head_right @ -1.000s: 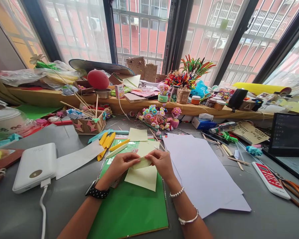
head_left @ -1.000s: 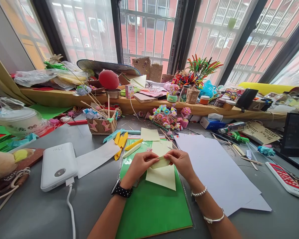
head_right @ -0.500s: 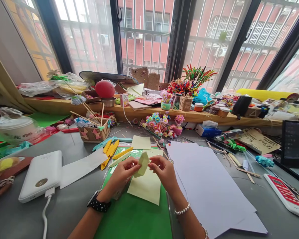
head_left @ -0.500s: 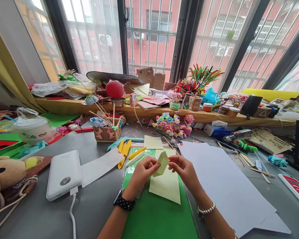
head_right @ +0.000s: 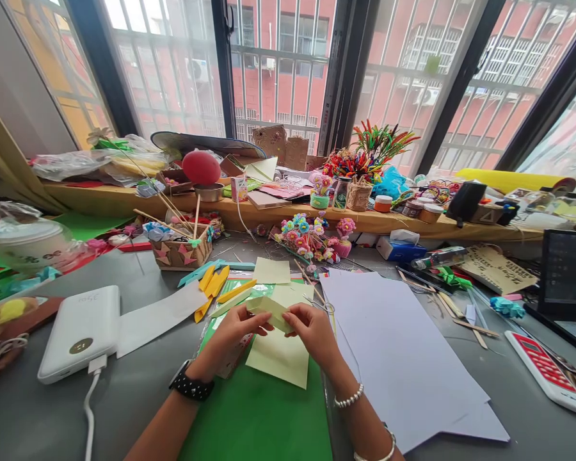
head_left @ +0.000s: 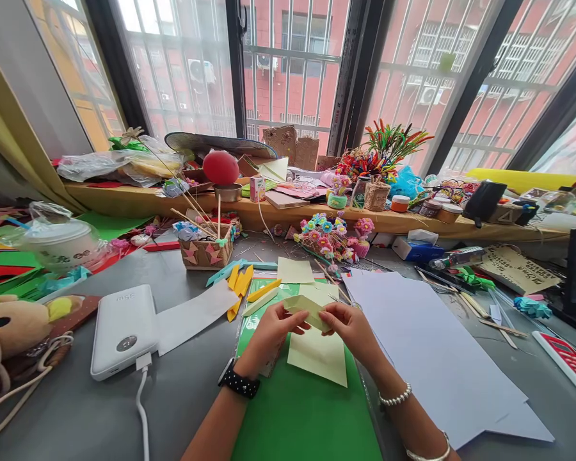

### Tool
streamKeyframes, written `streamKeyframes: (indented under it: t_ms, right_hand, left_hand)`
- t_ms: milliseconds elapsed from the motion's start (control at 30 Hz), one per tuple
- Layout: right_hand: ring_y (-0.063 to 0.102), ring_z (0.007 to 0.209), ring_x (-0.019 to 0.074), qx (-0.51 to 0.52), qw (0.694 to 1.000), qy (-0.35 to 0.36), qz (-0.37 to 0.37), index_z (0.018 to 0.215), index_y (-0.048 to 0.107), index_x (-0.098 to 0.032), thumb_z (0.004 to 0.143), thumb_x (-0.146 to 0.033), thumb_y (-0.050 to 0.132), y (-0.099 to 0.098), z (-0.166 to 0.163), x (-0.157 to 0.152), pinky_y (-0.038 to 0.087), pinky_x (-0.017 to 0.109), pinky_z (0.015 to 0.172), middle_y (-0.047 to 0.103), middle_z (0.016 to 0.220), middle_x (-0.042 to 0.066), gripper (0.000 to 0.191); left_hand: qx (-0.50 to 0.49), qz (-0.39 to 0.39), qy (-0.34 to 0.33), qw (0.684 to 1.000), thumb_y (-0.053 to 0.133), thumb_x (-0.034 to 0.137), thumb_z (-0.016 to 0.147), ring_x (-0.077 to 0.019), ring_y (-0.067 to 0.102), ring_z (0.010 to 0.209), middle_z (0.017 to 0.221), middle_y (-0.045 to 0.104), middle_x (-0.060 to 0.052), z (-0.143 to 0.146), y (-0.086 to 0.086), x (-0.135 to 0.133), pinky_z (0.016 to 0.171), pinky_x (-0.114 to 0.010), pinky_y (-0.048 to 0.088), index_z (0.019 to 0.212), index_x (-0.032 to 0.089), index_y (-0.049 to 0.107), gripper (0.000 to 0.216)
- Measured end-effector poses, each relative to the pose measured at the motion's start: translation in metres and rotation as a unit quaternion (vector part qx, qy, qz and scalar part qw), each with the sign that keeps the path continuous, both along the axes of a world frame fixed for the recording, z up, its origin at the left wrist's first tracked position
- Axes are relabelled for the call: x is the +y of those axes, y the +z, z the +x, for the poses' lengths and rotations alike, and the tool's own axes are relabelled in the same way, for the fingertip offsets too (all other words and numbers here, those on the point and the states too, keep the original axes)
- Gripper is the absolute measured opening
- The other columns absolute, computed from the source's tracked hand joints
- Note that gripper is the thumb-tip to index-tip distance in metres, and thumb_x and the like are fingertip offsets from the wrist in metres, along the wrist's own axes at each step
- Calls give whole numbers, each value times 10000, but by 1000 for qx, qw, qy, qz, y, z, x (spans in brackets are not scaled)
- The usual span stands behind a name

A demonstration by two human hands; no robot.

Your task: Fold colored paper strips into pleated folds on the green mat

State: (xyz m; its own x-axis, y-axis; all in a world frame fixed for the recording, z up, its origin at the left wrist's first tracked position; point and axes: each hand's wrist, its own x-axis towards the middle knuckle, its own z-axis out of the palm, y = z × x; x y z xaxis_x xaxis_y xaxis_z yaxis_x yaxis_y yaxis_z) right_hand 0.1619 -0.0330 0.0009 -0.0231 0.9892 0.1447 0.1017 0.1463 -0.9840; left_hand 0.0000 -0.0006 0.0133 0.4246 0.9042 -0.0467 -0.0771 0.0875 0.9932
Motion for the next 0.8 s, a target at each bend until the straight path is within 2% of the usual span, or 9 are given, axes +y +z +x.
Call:
streamKeyframes:
  t_ms: [167,367,600,800]
  right_hand:
    - [539,539,113,-2,1000,-13,12,695,595,-146,685,-388,580,2,1,0,488,238,501,558,609,3,243]
    - [577,496,130,32,999,-8,0,710,571,-138,672,-395,595,3,-1,-1,401,201,370,567,602,7,261]
    - [577,472,124,51,997,-54,-3,724,587,-133,666,-401,604,1,2,0,392,201,377,582,607,13,275]
    - [567,481,124,31,997,-66,2,719,609,-126,691,-435,571,4,7,0,412,210,418,565,546,10,312]
  left_hand:
    - [-7,-8,31,999,681,323,573,-143,595,652,728,659,-44,-3,3,2,608,-236,456,761,124,640,277]
    - [-51,-26,51,997,702,302,550,-135,593,682,737,649,-29,0,-3,2,668,-244,470,718,125,621,256]
    - [-28,-43,55,997,742,263,486,-101,574,563,651,612,6,2,-1,4,574,-222,482,772,131,539,375]
    - [-40,-55,74,995,738,273,488,-110,591,594,707,616,0,1,0,5,613,-238,490,836,138,509,438]
